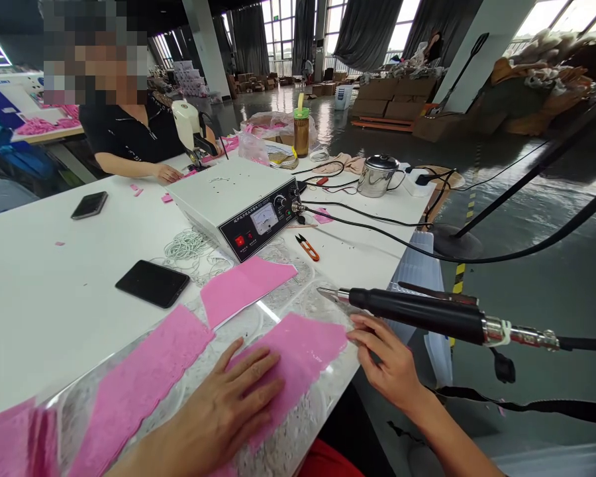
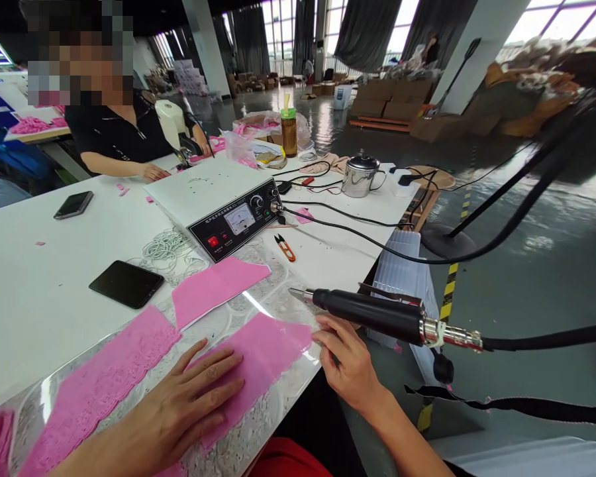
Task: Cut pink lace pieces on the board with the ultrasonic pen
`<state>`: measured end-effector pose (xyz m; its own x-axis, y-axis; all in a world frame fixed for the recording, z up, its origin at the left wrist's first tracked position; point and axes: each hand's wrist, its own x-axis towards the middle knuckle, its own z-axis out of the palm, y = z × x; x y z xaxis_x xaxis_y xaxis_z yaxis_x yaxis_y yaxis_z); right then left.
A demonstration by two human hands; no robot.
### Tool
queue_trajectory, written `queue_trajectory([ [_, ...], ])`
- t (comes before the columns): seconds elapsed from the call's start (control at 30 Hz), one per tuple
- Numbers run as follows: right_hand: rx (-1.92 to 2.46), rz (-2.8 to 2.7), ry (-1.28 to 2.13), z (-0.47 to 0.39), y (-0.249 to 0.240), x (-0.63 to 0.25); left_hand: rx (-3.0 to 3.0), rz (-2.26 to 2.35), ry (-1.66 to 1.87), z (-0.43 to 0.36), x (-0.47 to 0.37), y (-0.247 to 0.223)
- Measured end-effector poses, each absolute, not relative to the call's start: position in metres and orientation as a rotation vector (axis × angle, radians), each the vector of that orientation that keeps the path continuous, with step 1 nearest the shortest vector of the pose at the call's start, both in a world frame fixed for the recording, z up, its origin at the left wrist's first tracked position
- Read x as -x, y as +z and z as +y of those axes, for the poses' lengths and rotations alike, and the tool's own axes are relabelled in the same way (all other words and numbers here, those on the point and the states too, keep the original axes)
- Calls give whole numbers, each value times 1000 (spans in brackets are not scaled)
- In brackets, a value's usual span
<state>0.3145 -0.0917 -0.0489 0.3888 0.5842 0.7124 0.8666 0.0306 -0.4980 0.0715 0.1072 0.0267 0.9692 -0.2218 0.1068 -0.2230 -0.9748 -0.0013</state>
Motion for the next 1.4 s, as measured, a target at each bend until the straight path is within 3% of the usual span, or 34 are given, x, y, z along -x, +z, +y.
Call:
queue_trajectory([
  [0.2, 1652, -964, -293, -94, -50, -315, -2993, -503, 119, 103, -121, 24],
  [0.4, 1116, -454, 126, -71, -35, -314, -2923, -568, 135, 101, -161, 12],
  [0.7, 944, -349, 8, -33, -12, -323, -2926, -554, 103, 101, -163, 9],
  [1.0, 911, -410, 34, -80, 25, -337, -2918, -549, 112, 99, -164, 7],
  [1.4, 985, -555, 64, -85, 24, -332, -2904, -573, 162, 99, -165, 9],
])
